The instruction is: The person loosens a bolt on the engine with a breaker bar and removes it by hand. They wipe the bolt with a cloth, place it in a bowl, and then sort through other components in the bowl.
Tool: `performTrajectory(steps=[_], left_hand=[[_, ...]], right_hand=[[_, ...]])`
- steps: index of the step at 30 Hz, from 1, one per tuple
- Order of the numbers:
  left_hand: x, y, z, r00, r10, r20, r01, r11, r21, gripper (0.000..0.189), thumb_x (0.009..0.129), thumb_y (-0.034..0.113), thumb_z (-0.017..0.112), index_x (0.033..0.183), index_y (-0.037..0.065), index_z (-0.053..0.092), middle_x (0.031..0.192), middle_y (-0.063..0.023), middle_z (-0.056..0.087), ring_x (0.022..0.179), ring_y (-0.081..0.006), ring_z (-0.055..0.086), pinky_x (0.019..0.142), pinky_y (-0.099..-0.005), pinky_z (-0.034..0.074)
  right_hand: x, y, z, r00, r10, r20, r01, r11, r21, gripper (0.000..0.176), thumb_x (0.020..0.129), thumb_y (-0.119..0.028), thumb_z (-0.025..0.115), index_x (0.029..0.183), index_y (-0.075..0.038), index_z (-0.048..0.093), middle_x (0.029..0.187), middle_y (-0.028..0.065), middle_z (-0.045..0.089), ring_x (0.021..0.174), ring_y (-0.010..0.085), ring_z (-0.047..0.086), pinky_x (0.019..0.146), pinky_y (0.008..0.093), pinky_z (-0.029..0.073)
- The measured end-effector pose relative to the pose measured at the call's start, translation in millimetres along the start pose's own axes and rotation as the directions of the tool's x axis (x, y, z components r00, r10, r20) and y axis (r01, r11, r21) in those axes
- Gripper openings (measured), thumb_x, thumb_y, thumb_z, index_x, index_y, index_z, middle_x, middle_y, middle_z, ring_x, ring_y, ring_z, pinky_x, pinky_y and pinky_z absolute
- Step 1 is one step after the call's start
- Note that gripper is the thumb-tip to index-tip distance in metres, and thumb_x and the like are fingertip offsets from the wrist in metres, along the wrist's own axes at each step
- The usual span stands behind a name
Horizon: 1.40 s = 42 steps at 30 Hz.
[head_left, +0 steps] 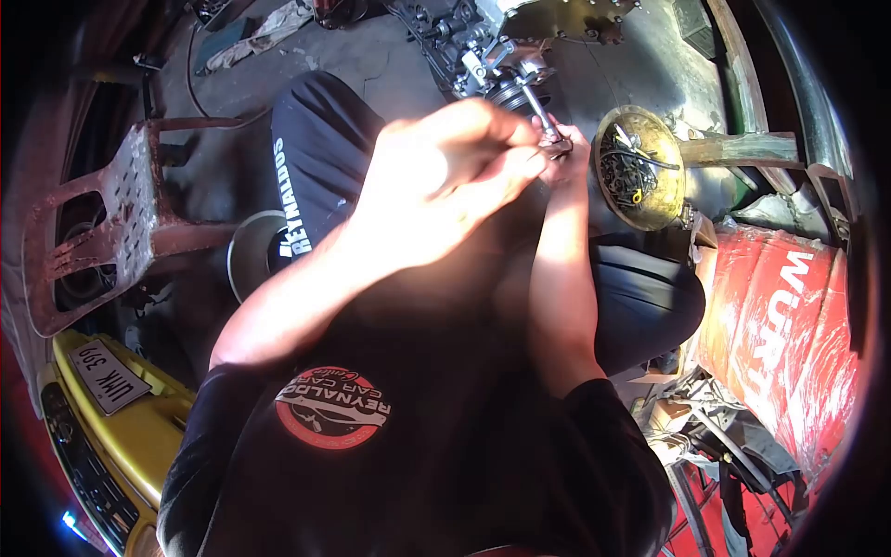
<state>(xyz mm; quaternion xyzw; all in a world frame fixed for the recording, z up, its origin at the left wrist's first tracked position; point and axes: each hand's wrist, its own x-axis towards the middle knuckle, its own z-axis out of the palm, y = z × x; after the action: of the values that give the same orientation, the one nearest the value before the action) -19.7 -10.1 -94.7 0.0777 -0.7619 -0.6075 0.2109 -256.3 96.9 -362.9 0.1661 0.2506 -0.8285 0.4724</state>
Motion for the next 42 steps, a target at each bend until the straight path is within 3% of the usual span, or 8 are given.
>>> performTrajectory(steps=[10,13,18,22,25,33,34,42], left_hand=[[203,17,99,0.887,0.438,0.148,-0.440,0.705,0.556,0.031,0.093,0.028,0.060,0.106,0.000,0.057,0.070,-0.0132,0.063,0.069,-0.0248,0.067,0.063,-0.0389,0.052],[241,10,164,0.956,-0.006,0.295,-0.185,0.766,0.615,0.044,0.081,0.047,0.070,0.102,0.008,0.072,0.093,-0.0115,0.071,0.087,-0.0260,0.070,0.075,-0.0376,0.056],[170,9,123,0.942,0.295,0.158,-0.334,0.816,0.471,0.017,0.085,0.017,0.073,0.084,0.001,0.070,0.066,-0.0052,0.066,0.056,-0.0071,0.059,0.050,-0.0224,0.044],[31,-41,-1,0.923,0.382,0.053,-0.385,0.915,0.121,0.020,0.094,0.013,0.054,0.102,-0.004,0.060,0.092,-0.0192,0.067,0.081,-0.0214,0.064,0.076,-0.0344,0.052],[-77,-89,-27,0.859,-0.401,-0.318,0.352,0.914,-0.202,0.043,0.095,0.030,0.052,0.114,-0.008,0.060,0.097,-0.0196,0.067,0.088,-0.0227,0.063,0.081,-0.0359,0.051],[75,-16,48,0.893,0.440,-0.097,-0.426,0.895,0.136,0.024,0.083,0.005,0.061,0.107,0.003,0.065,0.085,-0.0109,0.067,0.069,-0.0224,0.064,0.066,-0.0313,0.053],[105,16,63,0.997,-0.040,0.061,0.048,0.991,-0.122,0.023,0.082,0.008,0.064,0.104,0.002,0.063,0.084,-0.0115,0.066,0.072,-0.0221,0.065,0.067,-0.0312,0.053],[244,-3,173,0.973,-0.004,0.230,-0.045,0.977,0.209,0.031,0.083,0.021,0.069,0.100,-0.002,0.060,0.083,-0.0216,0.067,0.081,-0.0363,0.067,0.075,-0.0432,0.051]], right_hand=[[6,3,0,0.945,0.300,0.132,-0.327,0.852,0.409,0.036,0.087,-0.027,0.046,0.094,0.007,0.054,0.096,0.0227,0.059,0.054,0.0177,0.052,0.049,0.0249,0.048],[-2,21,12,0.995,0.082,-0.050,-0.059,0.934,0.352,0.033,0.084,-0.025,0.046,0.092,0.006,0.053,0.087,0.0207,0.058,0.053,0.0176,0.052,0.048,0.0255,0.046],[-1,25,17,0.977,-0.186,-0.102,0.201,0.968,0.153,0.026,0.084,-0.024,0.049,0.092,0.000,0.056,0.081,0.0171,0.060,0.058,0.0167,0.054,0.051,0.0264,0.044],[6,6,4,0.977,-0.210,-0.036,0.198,0.959,-0.201,0.024,0.085,-0.025,0.056,0.093,-0.003,0.061,0.074,0.0139,0.065,0.061,0.0157,0.057,0.051,0.0260,0.041],[-4,14,19,0.922,-0.365,-0.133,0.283,0.866,-0.413,0.026,0.085,-0.023,0.056,0.095,-0.001,0.063,0.073,0.0139,0.067,0.056,0.0159,0.055,0.052,0.0308,0.046],[2,-3,-9,0.994,-0.100,0.049,0.107,0.978,-0.177,0.029,0.090,-0.023,0.049,0.106,0.000,0.057,0.086,0.0162,0.066,0.063,0.0161,0.056,0.057,0.0311,0.046],[4,-6,-6,0.990,-0.133,0.053,0.140,0.971,-0.191,0.028,0.090,-0.022,0.050,0.105,0.000,0.057,0.086,0.0158,0.066,0.064,0.0163,0.057,0.059,0.0312,0.046],[29,5,39,0.430,-0.903,-0.024,0.830,0.406,-0.382,0.020,0.091,-0.017,0.053,0.101,0.000,0.055,0.084,0.0127,0.062,0.072,0.0181,0.059,0.069,0.0318,0.047]])
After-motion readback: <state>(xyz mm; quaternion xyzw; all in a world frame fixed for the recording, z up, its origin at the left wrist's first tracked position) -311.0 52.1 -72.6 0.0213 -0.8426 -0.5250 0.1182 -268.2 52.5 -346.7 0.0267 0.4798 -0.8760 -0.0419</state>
